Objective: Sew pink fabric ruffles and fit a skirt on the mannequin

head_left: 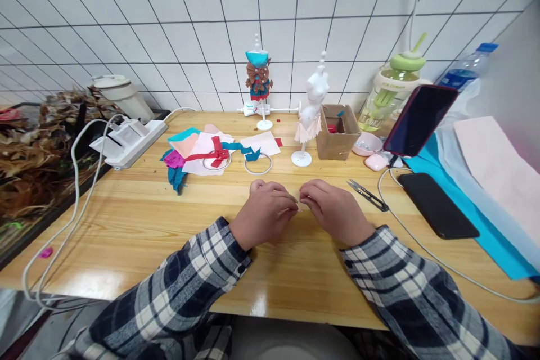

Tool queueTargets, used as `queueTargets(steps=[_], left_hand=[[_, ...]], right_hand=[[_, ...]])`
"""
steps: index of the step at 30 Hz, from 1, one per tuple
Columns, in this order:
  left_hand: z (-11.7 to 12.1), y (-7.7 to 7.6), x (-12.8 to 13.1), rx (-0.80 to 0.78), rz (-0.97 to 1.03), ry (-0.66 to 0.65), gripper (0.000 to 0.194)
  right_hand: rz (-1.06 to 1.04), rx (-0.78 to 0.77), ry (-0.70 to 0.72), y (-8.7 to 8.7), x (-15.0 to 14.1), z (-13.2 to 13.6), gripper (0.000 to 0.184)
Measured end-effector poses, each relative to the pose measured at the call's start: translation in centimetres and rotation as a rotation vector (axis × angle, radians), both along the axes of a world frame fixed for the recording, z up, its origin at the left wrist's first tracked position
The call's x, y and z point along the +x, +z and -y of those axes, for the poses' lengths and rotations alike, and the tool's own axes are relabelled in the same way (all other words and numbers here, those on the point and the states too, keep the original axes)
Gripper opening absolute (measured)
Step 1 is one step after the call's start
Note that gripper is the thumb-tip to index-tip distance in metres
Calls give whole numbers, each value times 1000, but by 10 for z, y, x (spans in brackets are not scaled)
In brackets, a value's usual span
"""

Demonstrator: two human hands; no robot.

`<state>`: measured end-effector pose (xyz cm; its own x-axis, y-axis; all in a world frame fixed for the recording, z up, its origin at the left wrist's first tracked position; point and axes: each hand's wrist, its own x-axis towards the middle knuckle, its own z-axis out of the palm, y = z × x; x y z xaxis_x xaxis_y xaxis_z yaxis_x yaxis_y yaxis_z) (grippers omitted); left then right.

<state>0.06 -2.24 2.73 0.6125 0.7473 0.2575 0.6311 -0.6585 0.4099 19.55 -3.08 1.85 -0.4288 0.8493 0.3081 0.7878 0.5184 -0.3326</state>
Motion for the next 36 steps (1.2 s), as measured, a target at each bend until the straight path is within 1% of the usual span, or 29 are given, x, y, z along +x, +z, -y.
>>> queueTargets(steps=[3, 5, 7, 9, 11, 13, 16, 18, 22, 24, 25, 28, 30, 32, 36], left_hand=[[-4, 0, -2, -41, 12, 15, 12], [-7, 1, -4, -105, 77, 11, 9], [-9, 4, -6, -229, 188, 3, 9], [-11, 6, -8, -383, 292, 10, 11], [-12, 8, -10, -510, 336, 25, 13], [-11, 9, -10, -581, 337, 12, 15], [-11, 9, -9, -589, 348, -53, 13], [-10, 9, -9, -577, 364, -81, 12], [-10, 9, -8, -612, 357, -80, 14], [-11, 6, -7, -628, 360, -24, 17], [-11, 4, -7, -637, 382, 17, 18], [-12, -4, -5, -662, 482, 162, 23], [-13, -6, -3, -668, 510, 249, 25], [-12, -6, -2, -636, 504, 308, 25], [-10, -1, 1, -489, 447, 318, 18]], right_hand=[[9, -42, -5, -3, -1, 0, 21], [-33, -46, -6, -5, 0, -1, 20], [-137, -22, 0, -7, 3, -2, 19], [-267, 3, -5, -6, 6, -3, 22], [-370, 17, 8, -5, 8, -4, 26], [-394, 39, 98, -3, 8, -4, 26], [-309, 55, 285, -4, 6, -5, 21], [-257, 57, 306, -6, 5, -6, 18], [-202, 71, 249, -6, 5, -6, 15], [-222, 58, 201, -5, 5, -6, 14], [-255, 51, 151, -5, 5, -6, 13], [-439, 14, -68, -5, 3, -5, 13], [-552, -84, -160, -6, -1, -3, 14], [-614, -216, -183, -8, -7, -1, 17], [-705, -399, -230, -12, -17, 3, 23]])
